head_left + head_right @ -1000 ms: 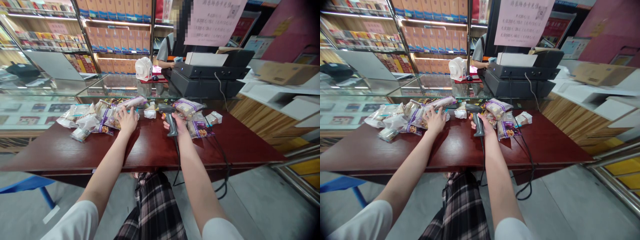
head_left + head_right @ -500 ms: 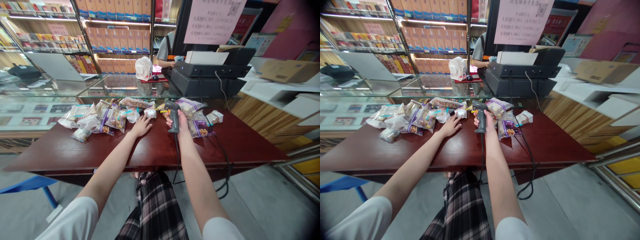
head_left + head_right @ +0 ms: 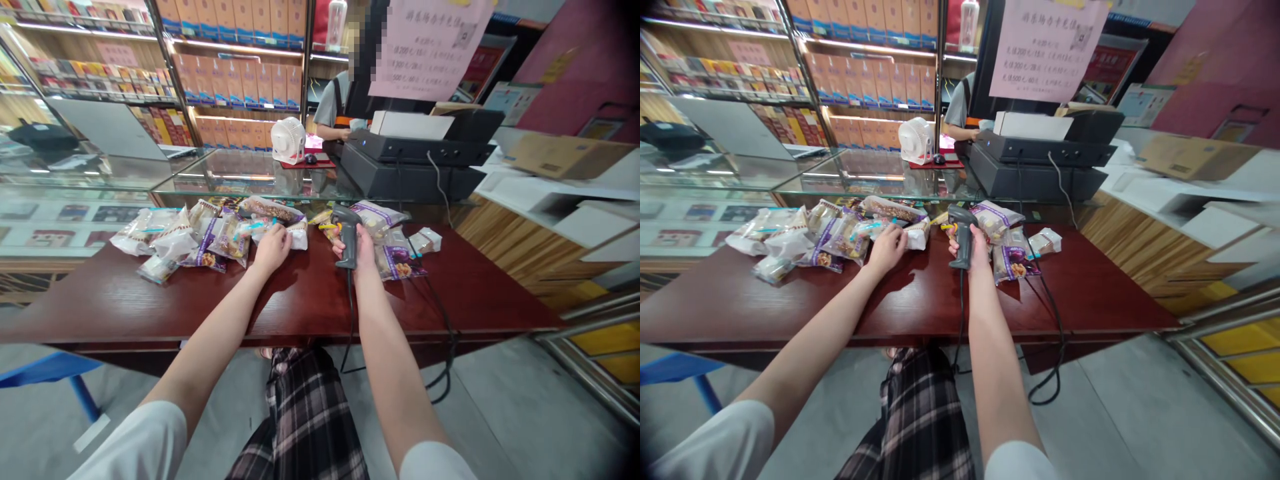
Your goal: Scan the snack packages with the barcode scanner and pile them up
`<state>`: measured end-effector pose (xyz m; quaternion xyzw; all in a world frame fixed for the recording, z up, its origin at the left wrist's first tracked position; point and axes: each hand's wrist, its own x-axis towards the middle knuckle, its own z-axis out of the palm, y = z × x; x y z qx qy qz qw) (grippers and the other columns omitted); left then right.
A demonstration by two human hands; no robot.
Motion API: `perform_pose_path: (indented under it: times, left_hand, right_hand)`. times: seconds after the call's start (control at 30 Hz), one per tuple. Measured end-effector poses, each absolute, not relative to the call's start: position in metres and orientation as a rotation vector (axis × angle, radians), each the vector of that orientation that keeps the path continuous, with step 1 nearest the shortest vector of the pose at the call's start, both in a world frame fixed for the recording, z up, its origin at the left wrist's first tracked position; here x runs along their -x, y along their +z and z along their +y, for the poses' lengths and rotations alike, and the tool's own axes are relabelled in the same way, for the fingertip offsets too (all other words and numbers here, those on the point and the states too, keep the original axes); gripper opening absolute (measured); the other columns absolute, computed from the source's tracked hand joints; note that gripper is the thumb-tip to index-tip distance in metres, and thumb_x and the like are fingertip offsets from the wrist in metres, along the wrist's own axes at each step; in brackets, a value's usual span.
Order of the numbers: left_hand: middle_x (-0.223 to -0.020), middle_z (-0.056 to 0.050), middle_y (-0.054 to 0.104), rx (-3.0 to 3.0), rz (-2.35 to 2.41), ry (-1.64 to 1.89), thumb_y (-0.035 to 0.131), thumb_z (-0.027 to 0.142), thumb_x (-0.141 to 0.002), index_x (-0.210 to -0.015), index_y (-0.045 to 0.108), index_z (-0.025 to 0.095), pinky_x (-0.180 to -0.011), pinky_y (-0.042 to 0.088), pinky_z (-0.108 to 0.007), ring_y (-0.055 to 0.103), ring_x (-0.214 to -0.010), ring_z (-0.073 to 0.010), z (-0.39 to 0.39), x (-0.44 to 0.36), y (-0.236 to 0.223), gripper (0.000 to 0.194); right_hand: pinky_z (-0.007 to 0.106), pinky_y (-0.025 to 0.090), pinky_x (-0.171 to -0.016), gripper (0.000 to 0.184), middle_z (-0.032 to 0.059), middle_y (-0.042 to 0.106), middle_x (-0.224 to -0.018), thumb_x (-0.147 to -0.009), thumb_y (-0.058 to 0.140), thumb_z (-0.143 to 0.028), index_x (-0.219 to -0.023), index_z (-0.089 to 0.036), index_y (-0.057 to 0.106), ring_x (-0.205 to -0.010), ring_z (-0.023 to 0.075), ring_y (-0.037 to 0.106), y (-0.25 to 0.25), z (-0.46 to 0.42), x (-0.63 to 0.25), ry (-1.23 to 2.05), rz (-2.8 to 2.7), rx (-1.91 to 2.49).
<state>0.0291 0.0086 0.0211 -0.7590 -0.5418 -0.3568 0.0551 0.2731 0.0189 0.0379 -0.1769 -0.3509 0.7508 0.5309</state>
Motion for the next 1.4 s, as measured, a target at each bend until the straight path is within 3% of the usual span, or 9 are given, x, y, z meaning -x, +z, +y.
perform_pose_path:
  times: [0.1, 0.23, 0.33, 0.43, 0.77, 0.9, 1.0, 1.17, 1.4]
  left_hand:
    - [-0.096, -0.011, 0.062, 2.110, -1.779, -1.002, 0.041, 0.047, -0.095, -0.094, 0.062, 0.018, -0.090, 0.046, -0.041, 0.060, -0.096, -0.0267, -0.003, -0.031, 0.033, 0.036]
    - [-0.114, -0.014, 0.059, 2.157, -1.784, -0.758, 0.059, 0.058, -0.082, -0.115, 0.057, 0.020, -0.099, 0.039, -0.050, 0.050, -0.117, -0.0365, -0.011, -0.036, 0.034, 0.050]
    - [-0.128, -0.018, 0.052, 2.280, -1.755, -0.685, 0.069, 0.050, -0.075, -0.114, 0.057, 0.019, -0.100, 0.040, -0.049, 0.048, -0.121, -0.0383, -0.012, -0.038, 0.028, 0.052]
    - [-0.118, -0.018, 0.058, 2.374, -1.779, -0.805, 0.067, 0.039, -0.076, -0.110, 0.057, 0.017, -0.096, 0.044, -0.048, 0.055, -0.113, -0.0358, -0.007, -0.037, 0.025, 0.042]
    - [-0.086, -0.002, 0.063, 2.164, -1.895, -2.666, 0.052, 0.051, -0.083, -0.099, 0.058, 0.019, -0.071, 0.049, -0.028, 0.059, -0.078, -0.0155, 0.018, -0.036, 0.019, 0.036]
    - [-0.090, -0.001, 0.061, 2.134, -1.837, -3.013, 0.056, 0.059, -0.080, -0.104, 0.052, 0.021, -0.064, 0.050, -0.026, 0.059, -0.074, -0.0140, 0.019, -0.041, 0.016, 0.045]
    - [-0.097, -0.004, 0.062, 2.151, -1.808, -2.847, 0.055, 0.061, -0.080, -0.109, 0.049, 0.021, -0.069, 0.052, -0.029, 0.061, -0.081, -0.0159, 0.017, -0.044, 0.014, 0.050]
    - [-0.122, -0.012, 0.058, 2.111, -1.608, -2.083, 0.058, 0.048, -0.085, -0.121, 0.046, 0.019, -0.101, 0.044, -0.039, 0.056, -0.114, -0.0227, 0.010, -0.044, 0.014, 0.047]
    - [-0.127, -0.013, 0.054, 1.990, -1.597, -1.822, 0.059, 0.038, -0.087, -0.125, 0.044, 0.020, -0.105, 0.041, -0.043, 0.051, -0.121, -0.0255, 0.007, -0.044, 0.014, 0.045]
  right_hand:
    - [0.023, 0.041, -0.041, 0.040, 0.0063, 0.065, -0.086, -0.088, 0.044, -0.055, -0.098, -0.019, 0.058, -0.048, 0.0098, 0.043, 0.037, 0.020, -0.273, 1.771, -0.837, 0.431]
    - [0.023, 0.042, -0.041, 0.037, 0.0058, 0.065, -0.084, -0.088, 0.045, -0.054, -0.097, -0.020, 0.057, -0.048, 0.0103, 0.045, 0.034, 0.022, -0.274, 1.781, -0.843, 0.397]
    - [0.023, 0.042, -0.042, 0.035, 0.0058, 0.065, -0.083, -0.089, 0.044, -0.051, -0.097, -0.020, 0.056, -0.049, 0.0103, 0.045, 0.032, 0.022, -0.274, 1.782, -0.841, 0.379]
    - [0.023, 0.041, -0.042, 0.034, 0.0057, 0.065, -0.083, -0.089, 0.044, -0.051, -0.097, -0.020, 0.056, -0.049, 0.0102, 0.045, 0.033, 0.022, -0.273, 1.762, -0.857, 0.411]
    - [0.025, 0.040, -0.042, 0.034, 0.0069, 0.067, -0.089, -0.089, 0.047, -0.049, -0.099, -0.019, 0.057, -0.048, 0.0098, 0.043, 0.032, 0.023, -0.272, 1.757, -1.003, 0.443]
    - [0.026, 0.041, -0.043, 0.035, 0.0096, 0.070, -0.093, -0.092, 0.046, -0.050, -0.101, -0.018, 0.058, -0.048, 0.0110, 0.046, 0.032, 0.017, -0.267, 1.824, -1.105, 0.507]
    - [0.026, 0.041, -0.044, 0.038, 0.0104, 0.072, -0.096, -0.094, 0.043, -0.052, -0.101, -0.019, 0.058, -0.048, 0.0111, 0.047, 0.035, 0.012, -0.261, 1.869, -1.148, 0.531]
    - [0.024, 0.040, -0.043, 0.036, 0.0108, 0.072, -0.099, -0.094, 0.046, -0.051, -0.097, -0.018, 0.059, -0.049, 0.0096, 0.046, 0.038, 0.008, -0.258, 1.849, -1.156, 0.547]
    - [0.023, 0.038, -0.042, 0.025, 0.0079, 0.070, -0.093, -0.094, 0.053, -0.042, -0.092, -0.018, 0.057, -0.047, 0.0073, 0.042, 0.041, 0.006, -0.256, 1.821, -1.169, 0.514]
